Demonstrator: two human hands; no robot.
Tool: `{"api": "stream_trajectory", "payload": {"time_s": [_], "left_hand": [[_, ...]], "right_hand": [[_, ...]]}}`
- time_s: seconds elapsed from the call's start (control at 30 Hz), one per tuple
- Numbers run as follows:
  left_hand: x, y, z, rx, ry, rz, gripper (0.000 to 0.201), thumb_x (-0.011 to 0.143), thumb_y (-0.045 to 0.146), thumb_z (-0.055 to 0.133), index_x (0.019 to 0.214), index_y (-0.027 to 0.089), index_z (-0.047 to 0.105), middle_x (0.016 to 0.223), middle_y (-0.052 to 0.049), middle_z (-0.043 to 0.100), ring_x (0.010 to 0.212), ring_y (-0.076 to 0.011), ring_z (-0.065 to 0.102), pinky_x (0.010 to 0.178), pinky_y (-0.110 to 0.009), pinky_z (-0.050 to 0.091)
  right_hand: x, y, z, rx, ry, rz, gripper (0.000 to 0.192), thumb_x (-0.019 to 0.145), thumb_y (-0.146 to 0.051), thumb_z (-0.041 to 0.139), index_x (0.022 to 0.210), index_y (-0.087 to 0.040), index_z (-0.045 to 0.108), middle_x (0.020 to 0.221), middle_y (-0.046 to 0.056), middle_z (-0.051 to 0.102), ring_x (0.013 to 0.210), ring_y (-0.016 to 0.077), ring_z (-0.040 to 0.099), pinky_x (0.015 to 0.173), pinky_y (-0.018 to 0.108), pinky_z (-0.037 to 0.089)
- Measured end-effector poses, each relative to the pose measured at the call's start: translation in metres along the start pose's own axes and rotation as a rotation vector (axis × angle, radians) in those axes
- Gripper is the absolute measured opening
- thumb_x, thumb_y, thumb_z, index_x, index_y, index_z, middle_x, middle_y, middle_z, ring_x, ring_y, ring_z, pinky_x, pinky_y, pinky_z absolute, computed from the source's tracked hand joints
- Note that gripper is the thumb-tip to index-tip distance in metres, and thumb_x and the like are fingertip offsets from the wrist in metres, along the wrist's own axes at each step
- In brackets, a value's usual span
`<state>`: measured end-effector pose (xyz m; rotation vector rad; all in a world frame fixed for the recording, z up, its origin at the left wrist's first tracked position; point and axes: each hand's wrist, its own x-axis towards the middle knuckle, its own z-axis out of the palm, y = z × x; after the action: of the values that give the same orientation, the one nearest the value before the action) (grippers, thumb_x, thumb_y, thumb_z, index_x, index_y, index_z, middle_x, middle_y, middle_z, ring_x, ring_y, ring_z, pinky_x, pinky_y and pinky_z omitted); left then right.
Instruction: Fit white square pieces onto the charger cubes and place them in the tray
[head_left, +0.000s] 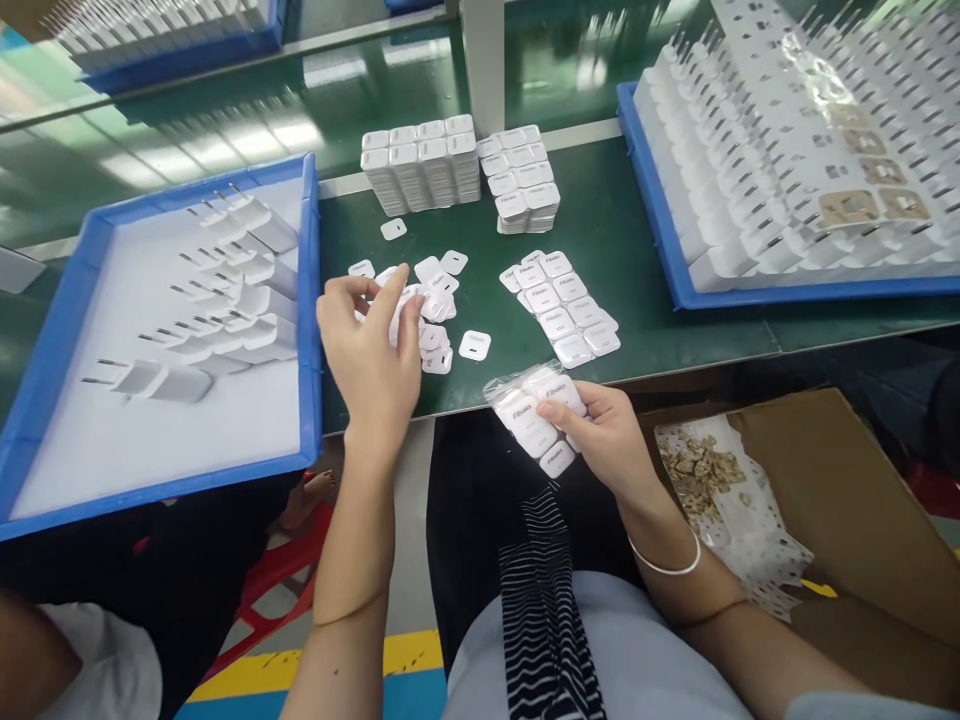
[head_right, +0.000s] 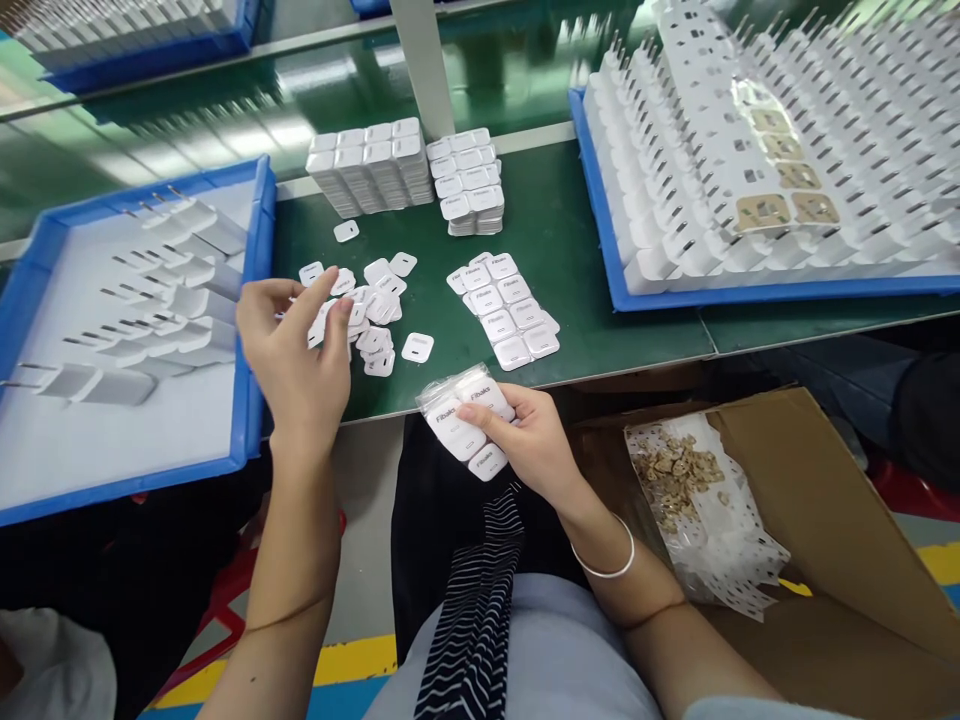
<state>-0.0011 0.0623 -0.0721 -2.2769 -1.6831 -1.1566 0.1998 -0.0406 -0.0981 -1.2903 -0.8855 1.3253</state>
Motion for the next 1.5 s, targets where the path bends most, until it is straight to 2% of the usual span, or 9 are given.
{"api": "stream_trajectory", "payload": {"time_s": [0.07,0.13,0.23,0.4,0.87,1.1,1.27,1.37,1.5], "left_hand": [[-0.013,0.019,-0.013,-0.177,-0.058,0.149,0.033,0.097,0.028,0.061,0.130,0.028,0.068,0.112,-0.009,0.064,0.104,-0.0238,0.060,0.091,-0.039,0.049],[-0.028,0.037,-0.025,-0.367,-0.300,0.327,0.039,0.095,0.024,0.064,0.134,0.029,0.064,0.120,-0.009,0.066,0.108,-0.0228,0.062,0.091,-0.037,0.052],[-0.047,0.049,-0.033,-0.479,-0.498,0.359,0.042,0.096,0.019,0.063,0.138,0.022,0.059,0.131,-0.011,0.065,0.117,-0.0228,0.061,0.100,-0.039,0.052],[-0.056,0.046,-0.033,-0.478,-0.508,0.280,0.048,0.097,0.018,0.063,0.144,0.014,0.053,0.139,-0.012,0.063,0.127,-0.0191,0.058,0.111,-0.033,0.048],[-0.075,0.068,-0.023,-0.469,-0.420,0.016,0.036,0.101,0.019,0.050,0.135,0.010,0.059,0.132,-0.012,0.070,0.119,-0.0183,0.069,0.106,-0.029,0.054],[-0.077,0.071,-0.021,-0.515,-0.422,-0.160,0.032,0.103,0.022,0.044,0.126,0.015,0.066,0.099,-0.006,0.078,0.073,-0.0114,0.071,0.067,-0.020,0.054],[-0.062,0.054,-0.025,-0.703,-0.524,-0.356,0.028,0.105,0.030,0.044,0.116,0.020,0.069,0.058,0.004,0.058,0.046,-0.0081,0.049,0.044,-0.020,0.036],[-0.049,0.040,-0.028,-0.788,-0.397,-0.413,0.022,0.105,0.028,0.046,0.114,0.020,0.064,0.075,0.000,0.070,0.061,-0.0114,0.065,0.054,-0.021,0.049],[-0.037,0.029,-0.032,-0.433,0.121,-0.292,0.022,0.107,0.022,0.040,0.122,0.018,0.056,0.101,-0.005,0.076,0.087,-0.0147,0.075,0.074,-0.026,0.058]], "right_hand": [[0.002,-0.001,0.003,0.014,-0.013,-0.005,0.021,0.076,-0.033,0.080,0.067,-0.016,0.073,0.057,-0.001,0.063,0.050,0.0095,0.050,0.045,0.020,0.042],[0.003,0.000,0.005,0.037,-0.029,-0.025,0.021,0.077,-0.034,0.080,0.069,-0.016,0.073,0.058,-0.002,0.062,0.051,0.0090,0.049,0.046,0.019,0.042],[0.001,0.002,0.005,0.109,-0.079,-0.062,0.019,0.081,-0.037,0.079,0.079,-0.018,0.076,0.067,-0.001,0.067,0.057,0.0107,0.054,0.051,0.020,0.047],[-0.007,0.004,0.005,0.192,-0.158,-0.092,0.015,0.086,-0.033,0.077,0.098,-0.023,0.077,0.081,0.000,0.071,0.071,0.0127,0.060,0.062,0.021,0.052],[-0.015,0.012,0.017,0.059,-0.091,-0.291,0.019,0.098,-0.024,0.061,0.080,-0.019,0.063,0.065,-0.005,0.052,0.057,0.0072,0.043,0.051,0.019,0.037],[-0.018,0.014,0.025,-0.122,0.038,-0.414,0.025,0.094,-0.016,0.060,0.070,-0.018,0.053,0.058,-0.007,0.042,0.052,0.0056,0.035,0.049,0.019,0.031],[-0.014,0.011,0.016,-0.101,-0.030,-0.339,0.017,0.091,-0.020,0.065,0.074,-0.017,0.064,0.059,-0.005,0.053,0.051,0.0070,0.045,0.047,0.018,0.036],[-0.011,0.008,0.008,-0.092,-0.057,-0.290,0.012,0.089,-0.022,0.067,0.079,-0.017,0.070,0.060,-0.004,0.059,0.052,0.0083,0.049,0.047,0.018,0.039],[-0.007,0.003,-0.002,-0.076,-0.118,-0.169,0.016,0.088,-0.026,0.069,0.075,-0.016,0.070,0.061,-0.002,0.059,0.053,0.0092,0.050,0.048,0.019,0.040]]}}
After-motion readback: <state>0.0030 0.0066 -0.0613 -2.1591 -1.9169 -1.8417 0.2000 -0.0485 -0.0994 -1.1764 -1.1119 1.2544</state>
